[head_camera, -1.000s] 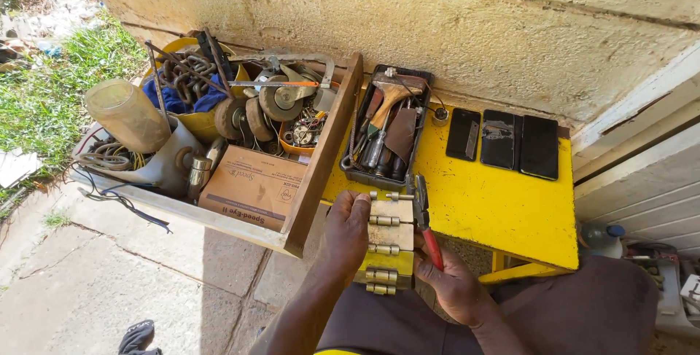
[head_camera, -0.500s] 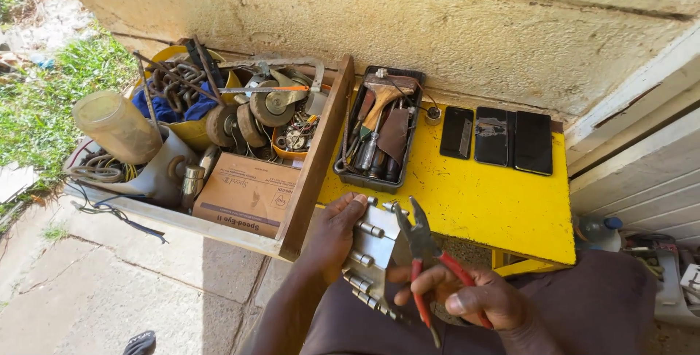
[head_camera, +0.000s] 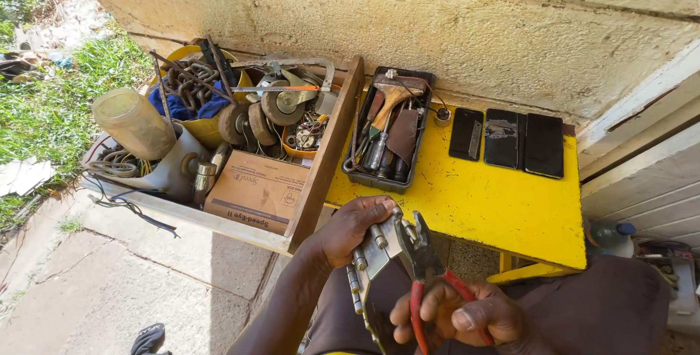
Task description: A person uses pliers to bend and cut metal strips at a yellow workbench in a workshop environment.
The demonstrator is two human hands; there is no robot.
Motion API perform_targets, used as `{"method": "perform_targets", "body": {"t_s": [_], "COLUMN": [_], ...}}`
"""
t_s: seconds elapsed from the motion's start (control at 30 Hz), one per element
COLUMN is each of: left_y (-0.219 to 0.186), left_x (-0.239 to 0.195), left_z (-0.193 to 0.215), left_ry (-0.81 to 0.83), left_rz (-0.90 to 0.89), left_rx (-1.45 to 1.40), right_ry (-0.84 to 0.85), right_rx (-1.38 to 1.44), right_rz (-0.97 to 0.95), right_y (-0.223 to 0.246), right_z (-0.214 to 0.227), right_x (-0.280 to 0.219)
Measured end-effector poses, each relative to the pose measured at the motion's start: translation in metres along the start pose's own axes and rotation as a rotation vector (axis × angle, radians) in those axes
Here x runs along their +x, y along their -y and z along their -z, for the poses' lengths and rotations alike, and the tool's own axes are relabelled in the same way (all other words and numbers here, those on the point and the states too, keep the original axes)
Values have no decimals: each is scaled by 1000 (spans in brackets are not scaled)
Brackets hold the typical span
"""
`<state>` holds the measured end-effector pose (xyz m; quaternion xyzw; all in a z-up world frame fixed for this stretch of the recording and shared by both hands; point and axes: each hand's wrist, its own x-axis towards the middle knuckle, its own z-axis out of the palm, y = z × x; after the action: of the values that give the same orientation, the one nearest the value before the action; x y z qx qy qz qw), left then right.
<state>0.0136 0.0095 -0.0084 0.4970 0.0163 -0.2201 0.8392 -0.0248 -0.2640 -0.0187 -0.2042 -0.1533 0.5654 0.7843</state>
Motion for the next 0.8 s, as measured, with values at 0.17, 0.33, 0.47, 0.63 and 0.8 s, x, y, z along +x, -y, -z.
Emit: {"method": "perform_targets", "body": {"t_s": [0.17, 0.33, 0.47, 0.63, 0.8], "left_y": [2, 9, -10, -45, -19], "left_x": [2, 7, -16, -68, -65], "left_z": [7, 13, -2, -22, -37], "left_ry": [38, -33, -62, 145, -72], "left_rz": [40, 60, 115, 105, 237], "left_rx": [39, 99, 441, 726, 928], "right_ry": [-44, -108, -244, -242, -261], "right_rx": [135, 110, 171, 259, 248], "right_rz": [-23, -61, -178, -233, -250], "right_y": [-11, -23, -31, -36, -41], "right_z": [-1, 23, 22, 34, 12], "right_x": [-1, 0, -6, -8, -1]}}
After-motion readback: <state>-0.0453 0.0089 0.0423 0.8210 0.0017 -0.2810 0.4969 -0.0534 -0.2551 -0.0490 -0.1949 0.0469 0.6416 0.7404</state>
